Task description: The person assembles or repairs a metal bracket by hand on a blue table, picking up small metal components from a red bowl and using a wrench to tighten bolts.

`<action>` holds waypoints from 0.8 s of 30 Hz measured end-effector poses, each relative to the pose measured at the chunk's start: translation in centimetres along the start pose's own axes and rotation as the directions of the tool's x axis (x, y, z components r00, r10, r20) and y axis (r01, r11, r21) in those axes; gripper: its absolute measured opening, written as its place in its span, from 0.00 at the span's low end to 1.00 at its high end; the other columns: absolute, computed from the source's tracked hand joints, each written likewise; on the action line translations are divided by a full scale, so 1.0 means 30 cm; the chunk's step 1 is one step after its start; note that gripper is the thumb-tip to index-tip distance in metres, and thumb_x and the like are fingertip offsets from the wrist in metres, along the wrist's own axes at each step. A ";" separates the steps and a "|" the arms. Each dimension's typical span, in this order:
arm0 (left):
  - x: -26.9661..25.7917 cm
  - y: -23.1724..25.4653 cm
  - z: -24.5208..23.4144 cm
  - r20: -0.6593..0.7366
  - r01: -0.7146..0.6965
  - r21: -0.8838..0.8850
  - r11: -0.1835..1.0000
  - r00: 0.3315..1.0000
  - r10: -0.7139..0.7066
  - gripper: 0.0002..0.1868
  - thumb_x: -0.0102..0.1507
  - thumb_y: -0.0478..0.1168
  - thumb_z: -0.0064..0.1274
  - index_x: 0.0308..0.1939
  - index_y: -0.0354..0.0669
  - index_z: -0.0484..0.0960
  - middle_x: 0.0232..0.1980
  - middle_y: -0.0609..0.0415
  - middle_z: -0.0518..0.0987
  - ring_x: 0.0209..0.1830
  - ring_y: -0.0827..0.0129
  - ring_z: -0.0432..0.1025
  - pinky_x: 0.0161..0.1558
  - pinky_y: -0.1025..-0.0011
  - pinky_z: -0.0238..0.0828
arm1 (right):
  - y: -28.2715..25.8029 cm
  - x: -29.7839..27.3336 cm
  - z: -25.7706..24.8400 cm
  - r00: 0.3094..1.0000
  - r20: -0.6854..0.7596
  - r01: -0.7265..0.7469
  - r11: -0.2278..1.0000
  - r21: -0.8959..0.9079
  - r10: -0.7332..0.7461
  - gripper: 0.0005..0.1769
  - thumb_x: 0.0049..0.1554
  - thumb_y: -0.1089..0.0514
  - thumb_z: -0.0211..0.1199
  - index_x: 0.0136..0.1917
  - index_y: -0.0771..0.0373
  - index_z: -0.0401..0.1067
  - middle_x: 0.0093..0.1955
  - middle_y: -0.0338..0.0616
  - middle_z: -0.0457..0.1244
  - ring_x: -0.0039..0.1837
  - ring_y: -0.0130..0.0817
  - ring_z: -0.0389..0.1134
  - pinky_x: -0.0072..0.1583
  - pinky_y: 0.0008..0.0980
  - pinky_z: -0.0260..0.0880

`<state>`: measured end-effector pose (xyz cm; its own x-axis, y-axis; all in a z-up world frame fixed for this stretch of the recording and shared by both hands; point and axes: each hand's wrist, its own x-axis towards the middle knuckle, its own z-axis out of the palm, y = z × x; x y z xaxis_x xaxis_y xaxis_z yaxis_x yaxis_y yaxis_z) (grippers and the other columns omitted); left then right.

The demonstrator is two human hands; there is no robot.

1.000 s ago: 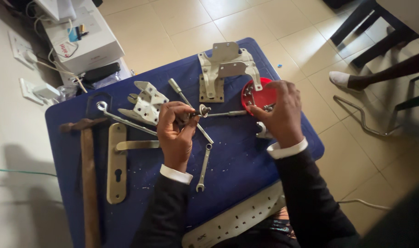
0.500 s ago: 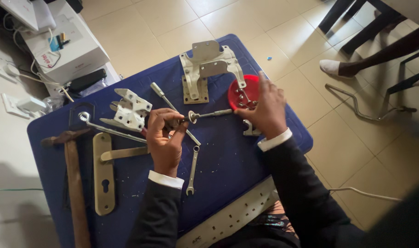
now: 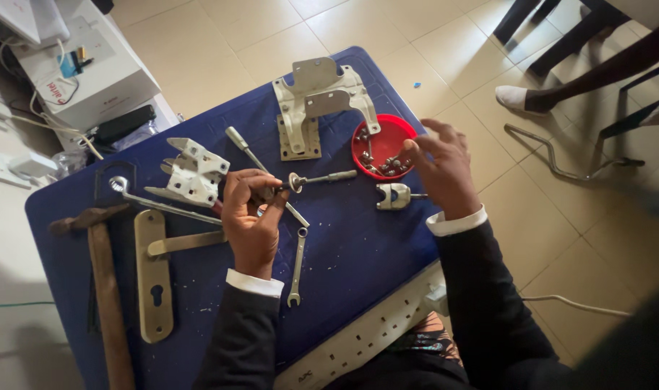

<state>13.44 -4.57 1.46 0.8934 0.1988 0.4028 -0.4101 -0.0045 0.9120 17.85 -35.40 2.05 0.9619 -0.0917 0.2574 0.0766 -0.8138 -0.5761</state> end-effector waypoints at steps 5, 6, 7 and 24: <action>-0.003 -0.002 0.007 0.011 -0.019 0.050 0.999 1.000 0.018 0.11 0.60 0.24 0.63 0.41 0.39 0.80 0.48 0.59 0.72 0.39 0.81 0.64 0.42 0.81 0.64 | 0.034 -0.002 0.043 0.991 0.110 0.073 0.997 0.026 -0.075 0.15 0.63 0.44 0.58 0.48 0.49 0.83 0.76 0.44 0.59 0.82 0.54 0.46 0.76 0.56 0.40; -0.003 -0.003 0.007 0.009 -0.017 0.058 0.998 1.000 0.016 0.11 0.60 0.24 0.64 0.41 0.39 0.81 0.48 0.59 0.72 0.38 0.81 0.63 0.41 0.81 0.62 | 0.032 -0.005 0.052 0.992 0.107 0.064 0.998 -0.013 -0.062 0.15 0.63 0.44 0.58 0.50 0.49 0.83 0.76 0.43 0.59 0.82 0.54 0.45 0.75 0.57 0.38; -0.002 -0.003 0.006 0.011 -0.015 0.061 0.998 1.000 0.015 0.11 0.60 0.24 0.63 0.41 0.40 0.81 0.48 0.59 0.72 0.38 0.81 0.63 0.41 0.81 0.62 | 0.030 -0.006 0.054 0.995 0.079 0.069 0.998 -0.008 -0.068 0.16 0.63 0.44 0.57 0.51 0.48 0.83 0.76 0.44 0.59 0.82 0.54 0.45 0.76 0.58 0.37; -0.005 -0.010 0.012 0.025 0.008 -0.013 1.000 1.000 -0.007 0.12 0.61 0.22 0.63 0.42 0.39 0.81 0.48 0.59 0.71 0.40 0.81 0.64 0.45 0.82 0.64 | -0.077 -0.030 0.044 0.992 0.095 0.087 0.994 -0.072 -0.080 0.11 0.61 0.45 0.60 0.51 0.44 0.82 0.81 0.37 0.52 0.86 0.49 0.35 0.79 0.63 0.25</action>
<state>13.49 -4.97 1.16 0.9006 0.1747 0.3979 -0.4057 0.0100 0.9139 17.14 -32.69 2.12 0.9732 0.0282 0.2280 0.1406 -0.8581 -0.4938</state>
